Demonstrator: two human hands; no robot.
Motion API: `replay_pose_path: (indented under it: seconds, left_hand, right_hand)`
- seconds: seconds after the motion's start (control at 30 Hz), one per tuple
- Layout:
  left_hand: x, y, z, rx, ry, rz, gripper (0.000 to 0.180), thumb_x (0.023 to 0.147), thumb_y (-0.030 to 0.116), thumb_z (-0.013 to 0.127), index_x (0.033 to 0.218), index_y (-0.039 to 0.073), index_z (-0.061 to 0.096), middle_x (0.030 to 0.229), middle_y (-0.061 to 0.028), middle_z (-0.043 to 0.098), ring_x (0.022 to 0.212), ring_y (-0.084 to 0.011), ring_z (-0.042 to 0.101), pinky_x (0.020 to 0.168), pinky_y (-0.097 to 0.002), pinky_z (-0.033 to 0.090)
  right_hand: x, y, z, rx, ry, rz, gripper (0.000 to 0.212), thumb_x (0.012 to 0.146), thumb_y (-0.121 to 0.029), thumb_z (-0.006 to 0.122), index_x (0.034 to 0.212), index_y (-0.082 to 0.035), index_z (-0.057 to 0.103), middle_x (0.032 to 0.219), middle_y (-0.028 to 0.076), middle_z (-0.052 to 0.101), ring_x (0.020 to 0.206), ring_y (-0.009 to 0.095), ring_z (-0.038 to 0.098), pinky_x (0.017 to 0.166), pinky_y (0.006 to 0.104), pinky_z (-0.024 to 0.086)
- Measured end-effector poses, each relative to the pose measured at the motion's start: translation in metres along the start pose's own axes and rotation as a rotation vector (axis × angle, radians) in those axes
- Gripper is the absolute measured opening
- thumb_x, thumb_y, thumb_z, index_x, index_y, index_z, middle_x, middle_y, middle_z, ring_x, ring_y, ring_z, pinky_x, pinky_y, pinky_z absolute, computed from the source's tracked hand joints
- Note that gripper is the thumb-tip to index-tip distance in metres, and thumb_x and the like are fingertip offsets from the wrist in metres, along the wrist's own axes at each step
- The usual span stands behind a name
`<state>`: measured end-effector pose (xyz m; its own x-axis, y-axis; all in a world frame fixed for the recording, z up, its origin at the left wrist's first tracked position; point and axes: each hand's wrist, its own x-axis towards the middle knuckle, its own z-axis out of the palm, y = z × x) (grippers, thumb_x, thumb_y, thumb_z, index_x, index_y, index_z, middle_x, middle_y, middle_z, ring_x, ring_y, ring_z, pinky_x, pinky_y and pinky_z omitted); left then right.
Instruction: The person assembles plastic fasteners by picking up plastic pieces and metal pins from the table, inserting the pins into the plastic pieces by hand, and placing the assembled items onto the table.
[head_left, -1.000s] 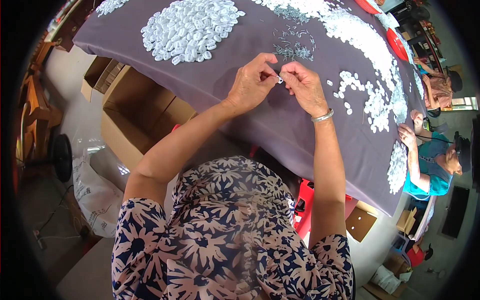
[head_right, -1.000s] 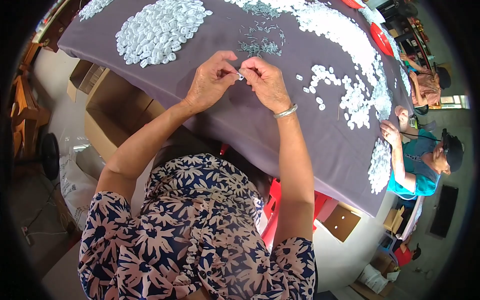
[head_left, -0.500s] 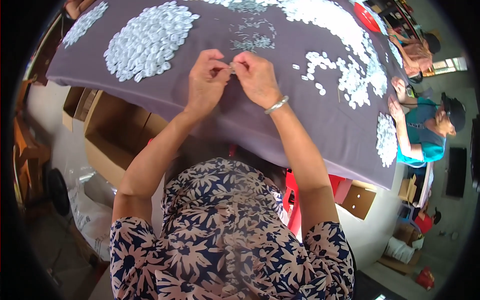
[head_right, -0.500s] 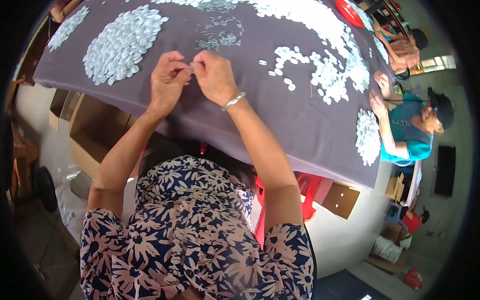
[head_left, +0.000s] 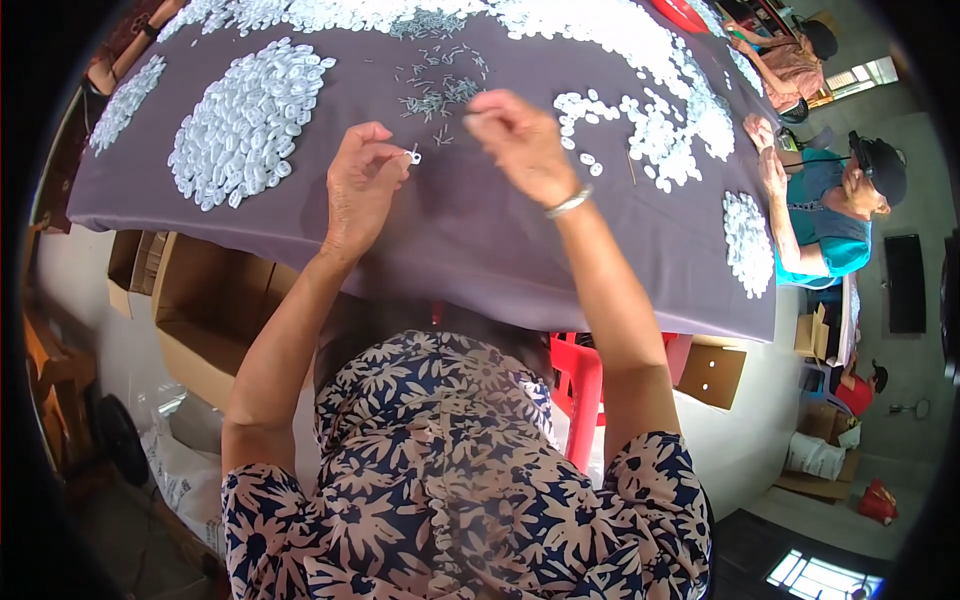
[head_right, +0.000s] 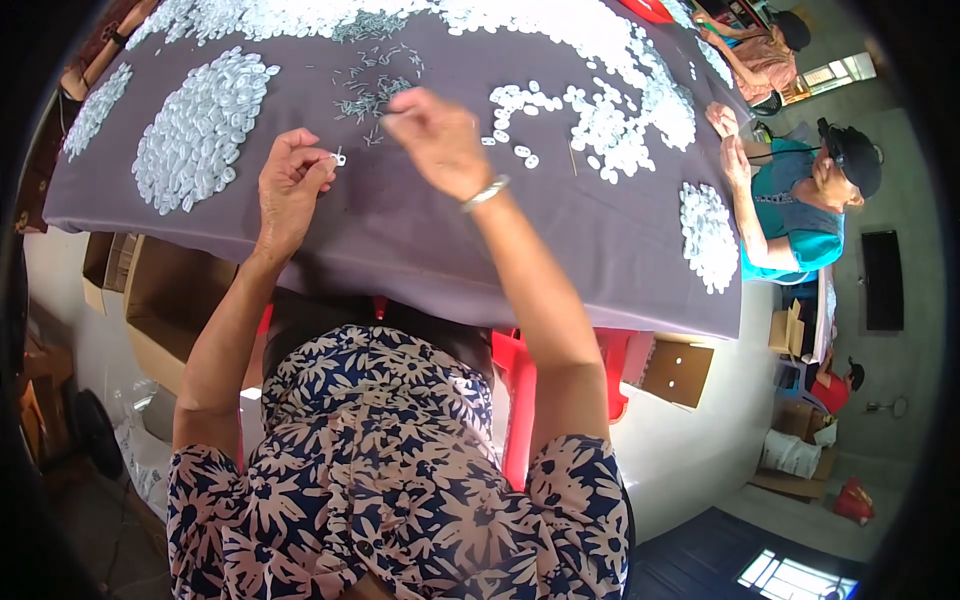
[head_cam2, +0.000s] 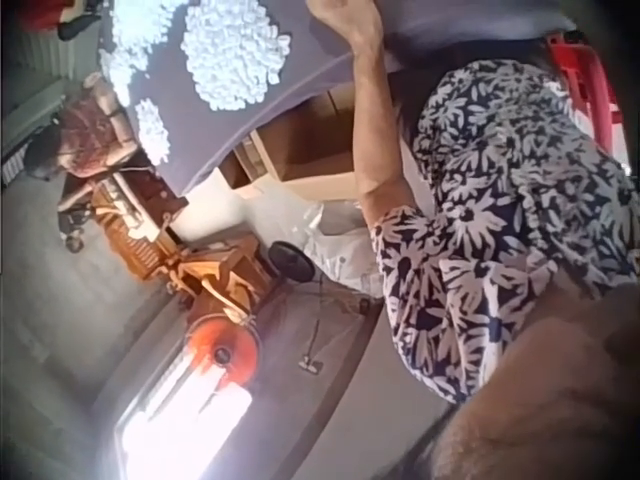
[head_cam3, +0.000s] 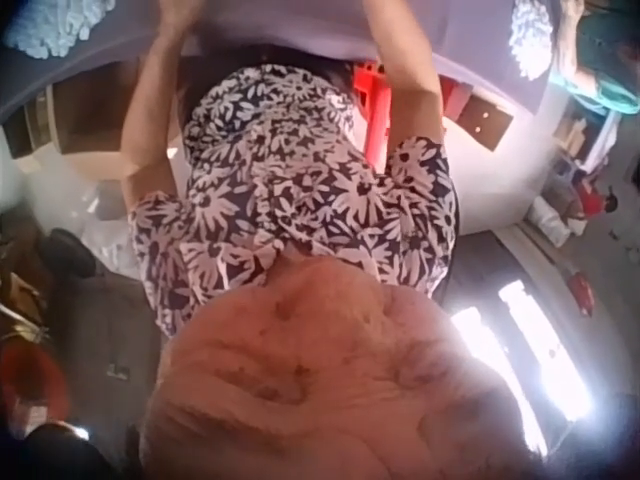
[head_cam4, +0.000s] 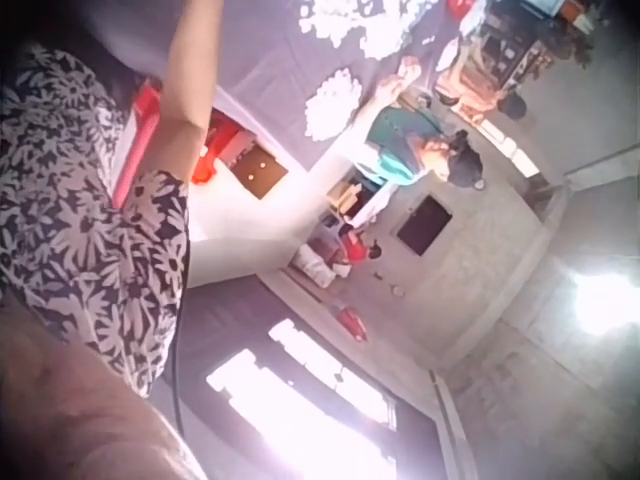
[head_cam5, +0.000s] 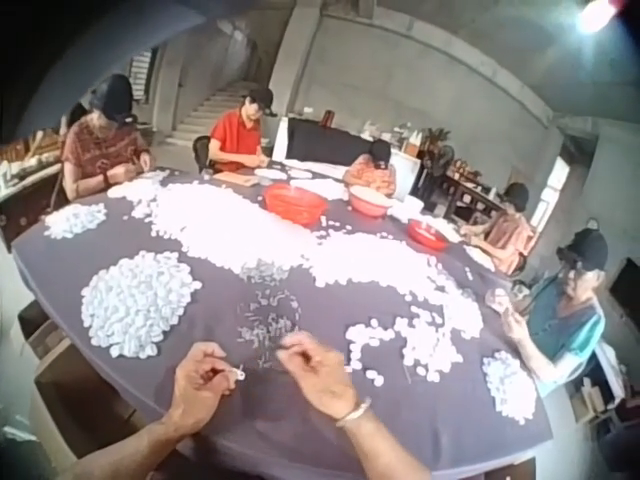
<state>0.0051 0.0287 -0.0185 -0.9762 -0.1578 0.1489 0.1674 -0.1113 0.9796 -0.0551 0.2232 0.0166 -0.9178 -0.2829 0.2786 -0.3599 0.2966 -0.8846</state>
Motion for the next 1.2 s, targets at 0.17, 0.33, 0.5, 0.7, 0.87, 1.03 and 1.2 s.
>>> replay_pose_path:
  seconds: [0.17,0.33,0.5,0.7,0.87,1.03,1.2]
  left_hand:
    - [0.002,0.002,0.005,0.034,0.001,0.019,0.029,0.082,-0.004,0.059,0.107,0.004,0.047,0.083,-0.0050,0.061,0.071,-0.0085,0.056,0.063,-0.0227,0.045]
    - [0.001,0.000,0.002,0.046,0.014,0.014,0.028,0.082,-0.004,0.059,0.107,0.004,0.047,0.083,-0.0050,0.061,0.071,-0.0086,0.056,0.062,-0.0228,0.045]
    - [0.000,0.002,0.004,0.066,0.022,0.007,0.028,0.082,-0.004,0.059,0.106,0.004,0.047,0.084,-0.0048,0.061,0.071,-0.0087,0.056,0.063,-0.0228,0.046]
    - [0.002,-0.001,0.004,0.046,0.013,0.017,0.026,0.082,-0.004,0.060,0.105,0.005,0.049,0.083,-0.0044,0.061,0.070,-0.0090,0.057,0.063,-0.0226,0.046]
    - [0.001,-0.003,0.002,0.082,-0.005,0.059,0.025,0.082,-0.003,0.061,0.103,0.004,0.049,0.080,-0.0040,0.062,0.070,-0.0082,0.057,0.063,-0.0221,0.046]
    - [0.001,-0.002,0.005,0.083,-0.006,0.075,0.024,0.082,-0.002,0.062,0.103,0.003,0.050,0.079,-0.0027,0.061,0.069,-0.0072,0.056,0.065,-0.0216,0.046]
    - [0.001,-0.009,0.002,0.074,-0.018,0.117,0.025,0.084,0.001,0.063,0.105,0.007,0.051,0.083,-0.0015,0.062,0.070,-0.0067,0.056,0.062,-0.0205,0.045]
  right_hand:
    - [-0.014,0.034,-0.112,-0.265,0.104,0.064,0.007,0.083,-0.010,0.065,0.088,-0.006,0.068,0.068,0.002,0.064,0.061,0.005,0.053,0.056,0.0220,0.043]
    - [-0.036,0.049,-0.155,-0.484,0.084,0.293,0.018,0.078,-0.019,0.069,0.087,-0.004,0.067,0.069,0.004,0.065,0.062,0.011,0.058,0.059,0.0257,0.046]
    - [-0.046,0.050,-0.139,-0.534,0.045,0.235,0.017,0.077,-0.018,0.070,0.083,-0.003,0.065,0.067,0.004,0.064,0.060,0.013,0.058,0.060,0.0251,0.046]
    - [-0.056,0.042,-0.118,-0.627,0.100,0.140,0.013,0.075,-0.008,0.071,0.084,-0.003,0.063,0.064,0.002,0.061,0.056,0.009,0.054,0.055,0.0253,0.046]
    - [-0.065,0.037,-0.097,-0.726,0.163,-0.035,0.015,0.077,-0.001,0.069,0.090,-0.002,0.062,0.071,0.003,0.063,0.059,0.009,0.056,0.059,0.0226,0.047]
    - [-0.061,0.041,-0.095,-0.409,0.256,-0.011,0.015,0.079,0.001,0.069,0.091,-0.002,0.061,0.074,0.002,0.064,0.064,0.004,0.055,0.060,0.0217,0.048]
    - [-0.055,0.027,-0.082,-0.753,0.175,-0.221,0.013,0.076,-0.003,0.070,0.086,-0.003,0.061,0.078,0.007,0.062,0.067,0.021,0.060,0.061,0.0312,0.049]
